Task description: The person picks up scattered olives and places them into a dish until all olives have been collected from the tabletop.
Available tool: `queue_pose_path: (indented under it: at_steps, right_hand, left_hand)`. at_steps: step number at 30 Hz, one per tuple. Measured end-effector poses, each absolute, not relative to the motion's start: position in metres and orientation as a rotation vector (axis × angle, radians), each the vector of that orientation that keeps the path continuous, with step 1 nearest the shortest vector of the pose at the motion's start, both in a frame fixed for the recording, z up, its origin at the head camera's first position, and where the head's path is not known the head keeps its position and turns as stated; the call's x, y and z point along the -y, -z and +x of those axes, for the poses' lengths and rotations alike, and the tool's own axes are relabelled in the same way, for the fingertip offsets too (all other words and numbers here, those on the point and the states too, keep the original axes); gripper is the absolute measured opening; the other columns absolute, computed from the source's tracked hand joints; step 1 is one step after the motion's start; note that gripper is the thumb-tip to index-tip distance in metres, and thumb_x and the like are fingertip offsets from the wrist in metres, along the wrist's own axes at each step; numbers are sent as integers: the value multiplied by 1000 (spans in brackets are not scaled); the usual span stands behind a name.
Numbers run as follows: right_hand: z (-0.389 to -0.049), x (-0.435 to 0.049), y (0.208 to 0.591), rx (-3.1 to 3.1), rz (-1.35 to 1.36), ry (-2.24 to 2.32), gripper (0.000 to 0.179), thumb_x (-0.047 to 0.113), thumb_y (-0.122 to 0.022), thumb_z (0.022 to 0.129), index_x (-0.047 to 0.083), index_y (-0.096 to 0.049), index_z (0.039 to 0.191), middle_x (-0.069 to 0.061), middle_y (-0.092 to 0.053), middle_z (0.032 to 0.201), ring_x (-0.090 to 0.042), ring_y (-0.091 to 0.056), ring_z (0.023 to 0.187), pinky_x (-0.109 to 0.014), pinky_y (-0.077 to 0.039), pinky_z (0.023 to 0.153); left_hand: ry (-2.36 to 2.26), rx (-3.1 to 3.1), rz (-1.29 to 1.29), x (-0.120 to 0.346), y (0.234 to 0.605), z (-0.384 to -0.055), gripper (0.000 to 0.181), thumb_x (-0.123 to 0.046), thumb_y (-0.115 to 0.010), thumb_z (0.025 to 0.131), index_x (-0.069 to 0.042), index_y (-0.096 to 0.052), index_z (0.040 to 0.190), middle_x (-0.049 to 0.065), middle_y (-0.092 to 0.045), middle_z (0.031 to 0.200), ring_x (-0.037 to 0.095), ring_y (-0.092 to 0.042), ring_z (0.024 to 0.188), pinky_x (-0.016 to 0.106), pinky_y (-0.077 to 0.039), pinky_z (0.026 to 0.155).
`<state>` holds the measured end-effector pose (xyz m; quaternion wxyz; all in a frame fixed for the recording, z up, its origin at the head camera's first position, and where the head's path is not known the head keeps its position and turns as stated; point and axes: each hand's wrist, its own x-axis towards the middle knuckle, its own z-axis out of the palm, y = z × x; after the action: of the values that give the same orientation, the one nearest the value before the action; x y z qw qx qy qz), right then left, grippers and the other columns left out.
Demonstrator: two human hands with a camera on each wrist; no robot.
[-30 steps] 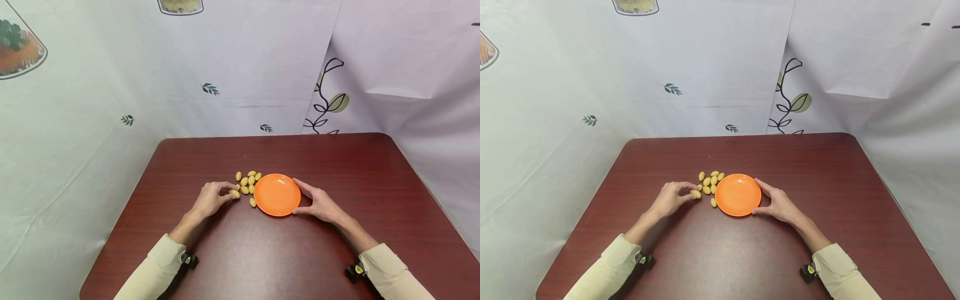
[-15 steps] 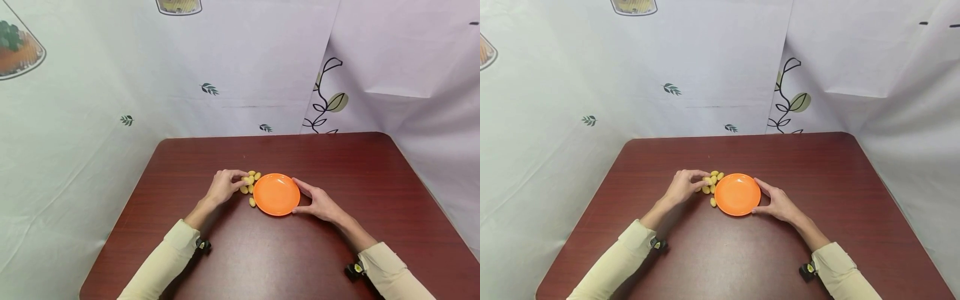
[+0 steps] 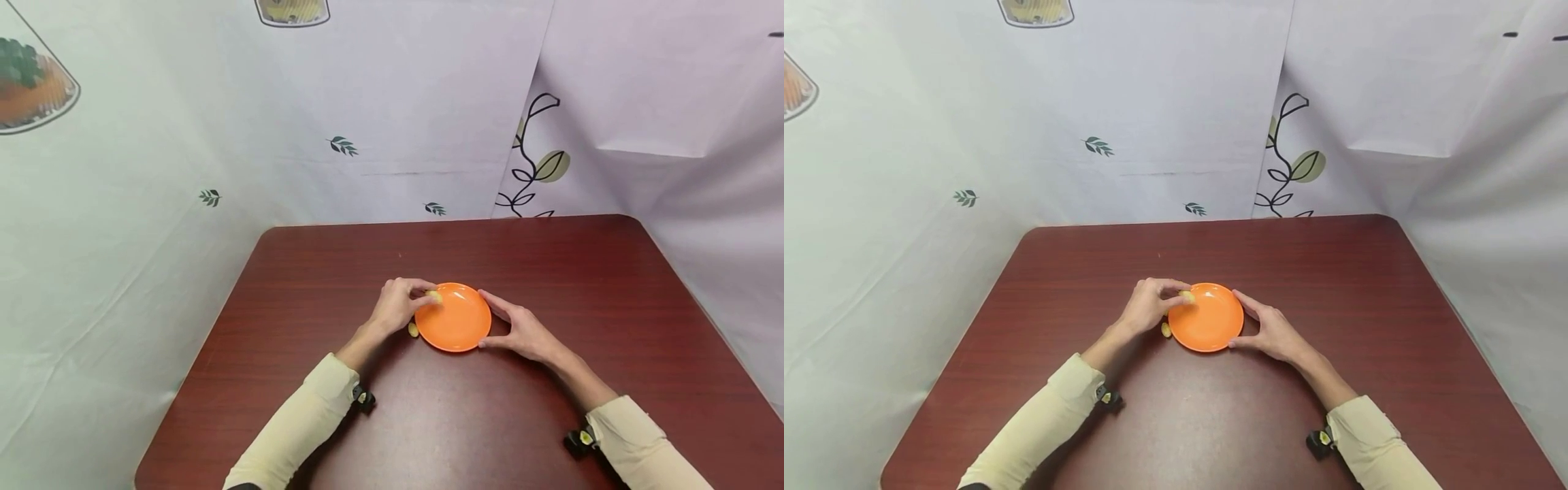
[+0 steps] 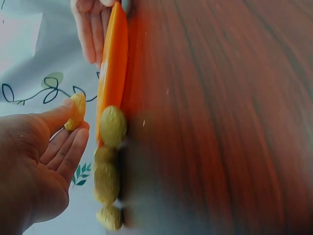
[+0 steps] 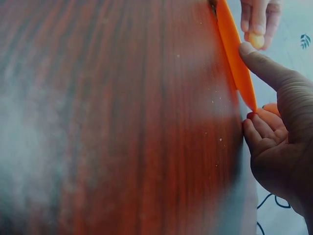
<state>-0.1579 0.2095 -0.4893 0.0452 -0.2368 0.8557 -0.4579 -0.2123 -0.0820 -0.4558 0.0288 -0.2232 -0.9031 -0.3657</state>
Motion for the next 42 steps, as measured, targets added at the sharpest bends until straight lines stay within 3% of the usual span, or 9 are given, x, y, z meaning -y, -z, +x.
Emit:
queue_pose_path:
  at_steps: [13, 20, 26, 35, 42]
  right_hand:
    - [-157, -209, 490, -2619, -734, 1400, 102, 27, -95, 82, -2, -39, 162, -20, -43, 164, -38, -45, 149, -5, -25, 109]
    - [-159, -208, 490, -2612, -729, 1420, 102, 26, -96, 81, -3, -39, 161, -21, -43, 164, -39, -44, 149, -4, -26, 109]
    - [-159, -207, 491, -2610, -736, 1427, 102, 24, -96, 81, -4, -39, 161, -21, -44, 163, -39, -45, 149, -4, -26, 108]
    - [-159, -208, 491, -2602, -737, 1437, 102, 25, -96, 81, -3, -39, 161, -21, -44, 163, -38, -45, 149, -5, -27, 108]
    - [-158, -211, 492, -2619, -726, 1425, 102, 26, -96, 81, -1, -40, 162, -20, -44, 163, -38, -45, 148, -3, -26, 108]
  left_hand:
    - [1133, 2815, -658, 41, 468, -211, 27, -34, -86, 91, -19, -85, 113, -6, -81, 104, 7, -75, 93, 24, -57, 82]
    - [1066, 2810, -607, 26, 476, -210, 22, -35, -83, 93, -21, -87, 110, -7, -81, 106, 12, -74, 106, 24, -55, 86]
    - [1047, 2783, -601, 21, 478, -212, 19, -34, -83, 94, -21, -87, 109, -7, -81, 105, 13, -74, 104, 24, -54, 82]
    - [1128, 2799, -589, 21, 479, -211, 19, -30, -82, 96, -20, -86, 111, -7, -82, 98, 2, -75, 90, 19, -54, 76]
    - [1128, 2816, -601, 20, 479, -210, 21, -29, -83, 95, -20, -85, 115, -6, -82, 99, 2, -75, 91, 18, -54, 76]
